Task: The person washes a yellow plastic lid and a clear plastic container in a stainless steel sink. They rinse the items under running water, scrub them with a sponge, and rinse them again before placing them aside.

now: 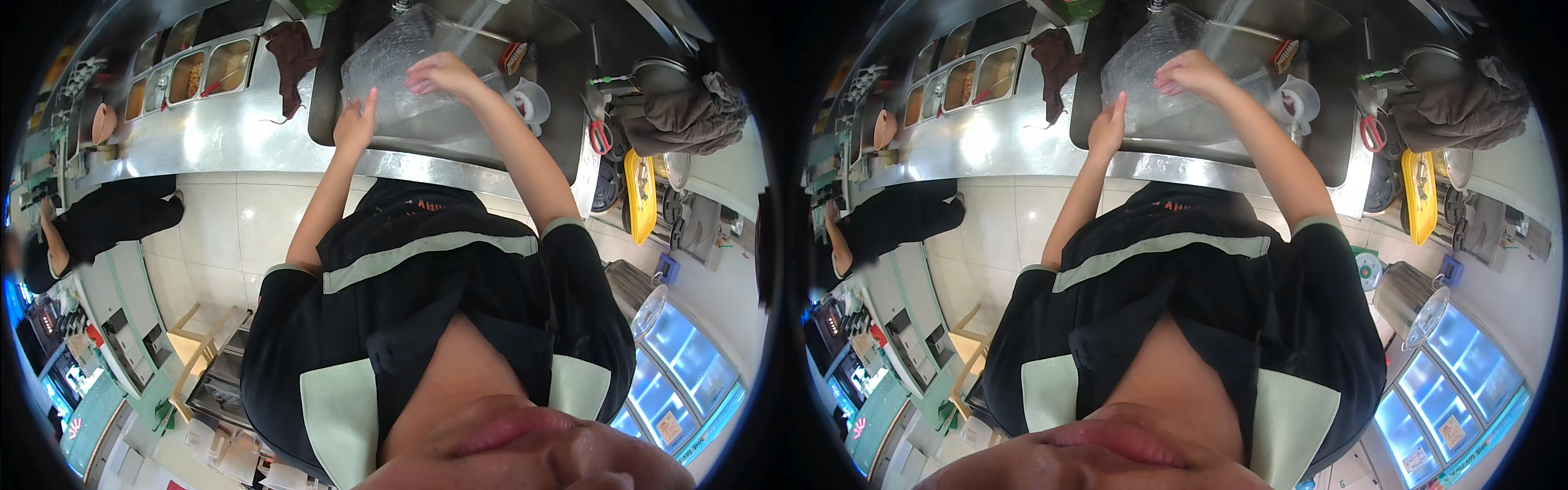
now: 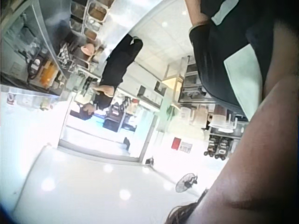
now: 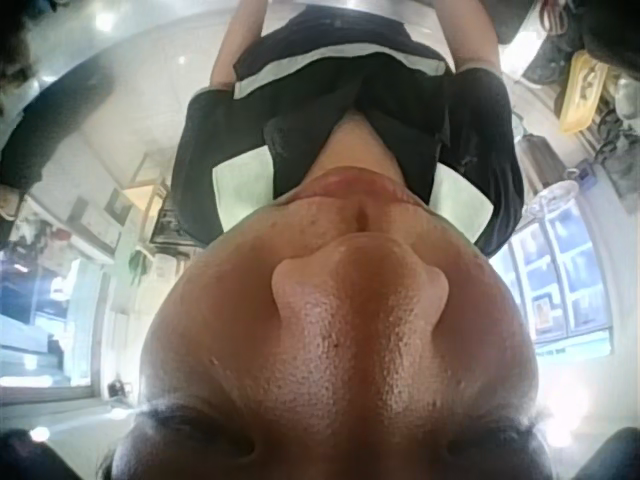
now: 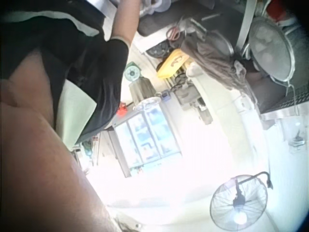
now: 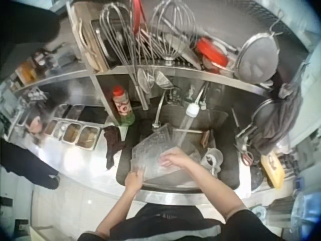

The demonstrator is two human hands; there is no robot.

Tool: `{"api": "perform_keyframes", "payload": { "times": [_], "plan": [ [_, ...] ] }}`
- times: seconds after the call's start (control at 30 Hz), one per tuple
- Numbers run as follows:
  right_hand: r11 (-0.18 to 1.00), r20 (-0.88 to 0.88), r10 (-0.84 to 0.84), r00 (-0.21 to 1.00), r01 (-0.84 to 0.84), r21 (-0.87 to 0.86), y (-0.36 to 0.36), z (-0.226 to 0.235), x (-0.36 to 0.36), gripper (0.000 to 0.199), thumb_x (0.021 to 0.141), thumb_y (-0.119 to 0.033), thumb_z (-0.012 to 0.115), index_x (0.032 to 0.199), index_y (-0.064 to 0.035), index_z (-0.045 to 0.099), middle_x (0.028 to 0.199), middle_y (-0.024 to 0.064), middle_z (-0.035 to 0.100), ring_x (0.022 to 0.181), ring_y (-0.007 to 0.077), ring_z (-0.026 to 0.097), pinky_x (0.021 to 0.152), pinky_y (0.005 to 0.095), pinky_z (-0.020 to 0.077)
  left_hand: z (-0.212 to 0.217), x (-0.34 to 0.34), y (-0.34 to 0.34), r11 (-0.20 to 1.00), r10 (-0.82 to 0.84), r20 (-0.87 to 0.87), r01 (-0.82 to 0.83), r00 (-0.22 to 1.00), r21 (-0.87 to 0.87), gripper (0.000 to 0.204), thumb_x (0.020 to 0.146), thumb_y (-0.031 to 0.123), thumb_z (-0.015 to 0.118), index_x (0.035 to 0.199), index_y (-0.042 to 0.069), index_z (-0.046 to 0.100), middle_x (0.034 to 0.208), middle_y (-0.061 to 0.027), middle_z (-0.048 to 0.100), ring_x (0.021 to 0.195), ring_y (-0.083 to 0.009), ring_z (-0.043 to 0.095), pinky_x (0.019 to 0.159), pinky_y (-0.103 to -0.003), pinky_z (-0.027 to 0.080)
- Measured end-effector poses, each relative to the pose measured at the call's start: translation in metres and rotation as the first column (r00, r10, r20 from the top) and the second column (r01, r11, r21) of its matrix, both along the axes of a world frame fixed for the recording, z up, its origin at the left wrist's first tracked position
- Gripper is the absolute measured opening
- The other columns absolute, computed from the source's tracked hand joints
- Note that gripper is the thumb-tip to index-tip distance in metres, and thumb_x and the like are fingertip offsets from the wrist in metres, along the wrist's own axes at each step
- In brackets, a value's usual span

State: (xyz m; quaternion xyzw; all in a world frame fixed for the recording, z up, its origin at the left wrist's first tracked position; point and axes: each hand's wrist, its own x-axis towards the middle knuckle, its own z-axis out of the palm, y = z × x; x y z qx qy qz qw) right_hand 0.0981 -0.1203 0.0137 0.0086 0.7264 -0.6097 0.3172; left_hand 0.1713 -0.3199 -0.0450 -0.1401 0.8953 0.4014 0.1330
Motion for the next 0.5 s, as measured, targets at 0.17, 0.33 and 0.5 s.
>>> {"api": "perform_keyframes", "payload": {
  "times": [0.17,0.33,0.5],
  "plan": [
    [0.907,-0.041,0.264,0.964,-0.233,0.352,-0.053,-0.033,-0.003,0.02,0.075,-0.009,0.055,0.088,0.0027,0.065,0.082,0.0142,0.066,0.074,0.0183,0.065,0.062,0.0272,0.0511,-0.01,-0.013,-0.025,0.799,-0.097,0.469,-0.212,0.878,0.563,0.123,0.055,0.092,0.019,0.14,0.005,0.001,0.14,-0.0297,0.011,0.127,-0.0455,0.022,0.095,-0.056,0.028],
    [0.782,-0.357,0.438,0.825,-0.154,0.604,-0.069,-0.07,0.022,0.019,0.071,-0.009,0.055,0.082,0.0015,0.066,0.079,0.0181,0.065,0.074,0.0269,0.064,0.068,0.0332,0.0507,-0.019,-0.03,-0.014,0.682,0.087,0.464,-0.392,0.882,0.617,0.119,0.058,0.086,0.035,0.14,0.005,0.004,0.137,-0.0337,0.013,0.118,-0.0507,0.031,0.087,-0.054,0.038],
    [0.721,-0.296,0.547,0.783,-0.262,0.641,-0.052,-0.098,0.061,0.024,0.071,-0.01,0.056,0.092,-0.0002,0.064,0.084,0.021,0.063,0.079,0.0332,0.062,0.074,0.0368,0.0492,-0.049,-0.038,0.018,0.957,0.103,0.351,-0.188,0.931,0.219,0.102,0.068,0.047,0.065,0.139,0.001,0.008,0.123,-0.0286,0.041,0.098,-0.0385,0.054,0.064,-0.043,0.052]
  ]
}}
